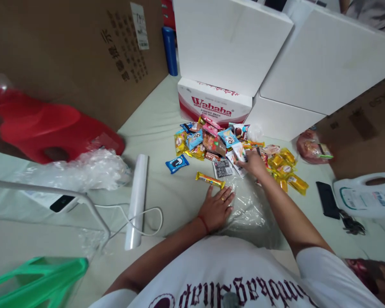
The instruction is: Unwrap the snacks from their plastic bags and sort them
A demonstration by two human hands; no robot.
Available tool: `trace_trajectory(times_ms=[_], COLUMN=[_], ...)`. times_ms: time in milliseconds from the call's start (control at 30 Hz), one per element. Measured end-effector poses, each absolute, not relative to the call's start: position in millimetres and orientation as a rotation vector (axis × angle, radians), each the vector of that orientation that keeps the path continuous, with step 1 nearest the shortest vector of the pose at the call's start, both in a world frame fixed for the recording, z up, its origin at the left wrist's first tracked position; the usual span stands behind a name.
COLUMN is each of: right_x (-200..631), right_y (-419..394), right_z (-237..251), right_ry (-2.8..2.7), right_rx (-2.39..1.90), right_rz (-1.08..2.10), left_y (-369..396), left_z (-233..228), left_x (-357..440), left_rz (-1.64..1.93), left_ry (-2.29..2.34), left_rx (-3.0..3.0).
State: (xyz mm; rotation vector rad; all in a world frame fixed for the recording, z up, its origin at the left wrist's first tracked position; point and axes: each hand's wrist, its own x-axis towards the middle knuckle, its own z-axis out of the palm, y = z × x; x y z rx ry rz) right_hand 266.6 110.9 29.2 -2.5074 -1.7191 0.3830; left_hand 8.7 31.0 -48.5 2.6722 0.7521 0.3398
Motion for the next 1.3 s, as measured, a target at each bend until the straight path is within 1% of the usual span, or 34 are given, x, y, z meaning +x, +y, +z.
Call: trace_trajectory(times_ms=[100,200,300,400,500,567,633,733,833,933,1000,1067,1167,1233,1300], right_x=[239.8,234.5,246.2,265.5,278.8,276.2,264.0,240.8,231.6,239.9,248.3,254.6,260.1,263.0,265.9], right_y=[118.5,108.9,94.1,71.7,32.7,2.0,-23.3,-40.7,-44.4,-61.6,-86.8,-119.1,-163.9,-181.5,-186.5], right_z=[19.6,17.0,27.2,49.4,72.0,77.6,71.6,48.8,32.6,35.3,40.7,40.0,18.9,-2.7,-19.9], right_ry=[-1.782,-1.862,-1.909,-1.859,-1.914,-2.042,-2.167,-2.296,-2.321,-2.208,-2.143,-2.146,-2.16,-2.091,-2.005], right_rx=[-2.646,-2.579,-2.503,-2.488,-2.272,-2.056,-1.936,-1.986,-2.051,-1.919,-1.799,-1.705,-1.66,-1.674,-1.668], right_rz=[0.392,0.402,0.392,0.326,0.279,0.387,0.553,0.696,0.763,0.721,0.641,0.604,0.601,0.587,0.6], left_y=[31.1,30.2,29.1,28.3,27.8,27.9,29.4,36.4,45.6,46.5,40.0,30.0,17.6,15.4,17.6], left_z=[-46.3,-44.4,-44.6,-45.5,-45.2,-44.5,-44.0,-43.7,-42.7,-41.6,-42.5,-45.1,-49.5,-50.6,-49.8], left_x=[8.3,7.8,8.2,9.7,11.4,12.2,12.4,11.0,4.8,-11.9,-30.2,-51.3,-77.5,-86.6,-89.0], left_rz=[0.344,0.356,0.371,0.375,0.367,0.368,0.368,0.351,0.334,0.447,0.62,0.732,0.584,0.413,0.31], left_ry=[0.787,0.837,0.874,0.905,0.965,1.014,1.041,1.056,1.091,1.14,1.043,0.727,0.216,0.093,0.072], left_rx=[2.674,2.658,2.664,2.675,2.656,2.631,2.612,2.578,2.548,2.553,2.577,2.605,2.596,2.598,2.589])
